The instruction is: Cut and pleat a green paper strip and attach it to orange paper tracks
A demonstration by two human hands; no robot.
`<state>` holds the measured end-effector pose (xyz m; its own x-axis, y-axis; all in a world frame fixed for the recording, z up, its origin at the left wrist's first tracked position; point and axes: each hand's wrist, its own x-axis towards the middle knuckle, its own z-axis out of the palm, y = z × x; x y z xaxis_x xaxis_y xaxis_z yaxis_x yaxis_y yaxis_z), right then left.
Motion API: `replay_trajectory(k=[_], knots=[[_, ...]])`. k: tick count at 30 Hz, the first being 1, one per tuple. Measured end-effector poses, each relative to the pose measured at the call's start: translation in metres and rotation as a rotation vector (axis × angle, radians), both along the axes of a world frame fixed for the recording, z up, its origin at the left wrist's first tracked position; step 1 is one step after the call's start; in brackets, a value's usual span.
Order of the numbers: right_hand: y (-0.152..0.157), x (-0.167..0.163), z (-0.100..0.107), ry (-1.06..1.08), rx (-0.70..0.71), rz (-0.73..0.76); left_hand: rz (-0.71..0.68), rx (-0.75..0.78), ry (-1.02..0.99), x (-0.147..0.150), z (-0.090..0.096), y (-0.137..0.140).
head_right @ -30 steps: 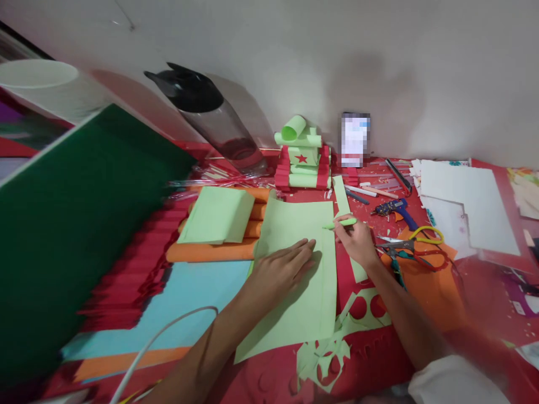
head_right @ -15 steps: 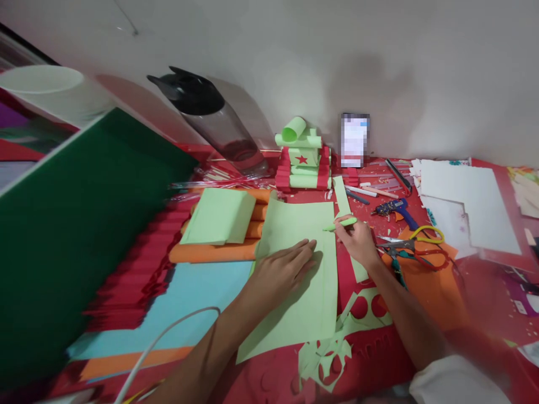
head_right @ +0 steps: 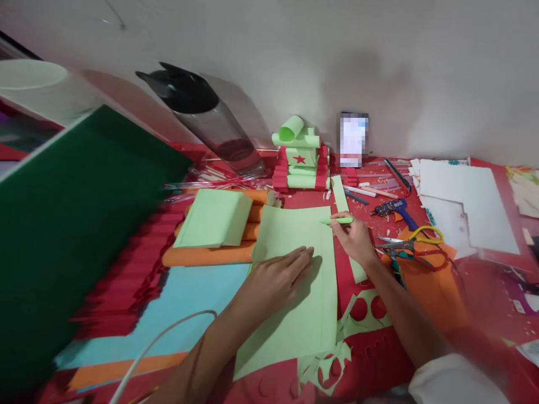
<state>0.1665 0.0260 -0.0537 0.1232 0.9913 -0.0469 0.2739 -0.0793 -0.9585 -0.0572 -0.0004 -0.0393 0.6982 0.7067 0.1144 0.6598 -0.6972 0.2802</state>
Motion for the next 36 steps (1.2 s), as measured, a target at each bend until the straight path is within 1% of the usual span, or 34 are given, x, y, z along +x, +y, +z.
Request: replay_trajectory(k=[4,11,16,20,27,32,36], knots=[[0.001,0.0,-0.001,0.008,-0.006,-0.018,0.008,-0.005,-0.001,-0.001,0.0,0.0],[0.001,0.002,-0.002,-0.033,-0.028,0.006,0.014,0.011,-0.027,-0.001,-0.001,0.0],[0.002,0.001,-0.002,0.006,-0.019,-0.013,0.025,-0.007,-0.027,0.0,-0.001,0.001],[0.003,0.001,-0.001,-0.017,-0.03,-0.007,0.026,-0.014,-0.055,-0.001,-0.001,0.001],[0.003,0.001,0.002,-0.002,-0.04,-0.015,0.008,0.021,0.0,0.0,0.001,0.001],[0.009,-0.003,0.005,-0.001,0.01,-0.036,0.008,-0.008,-0.058,0.0,0.0,0.0],[0.012,-0.007,0.005,-0.021,0.025,-0.046,0.011,-0.009,-0.025,-0.002,-0.001,0.0]])
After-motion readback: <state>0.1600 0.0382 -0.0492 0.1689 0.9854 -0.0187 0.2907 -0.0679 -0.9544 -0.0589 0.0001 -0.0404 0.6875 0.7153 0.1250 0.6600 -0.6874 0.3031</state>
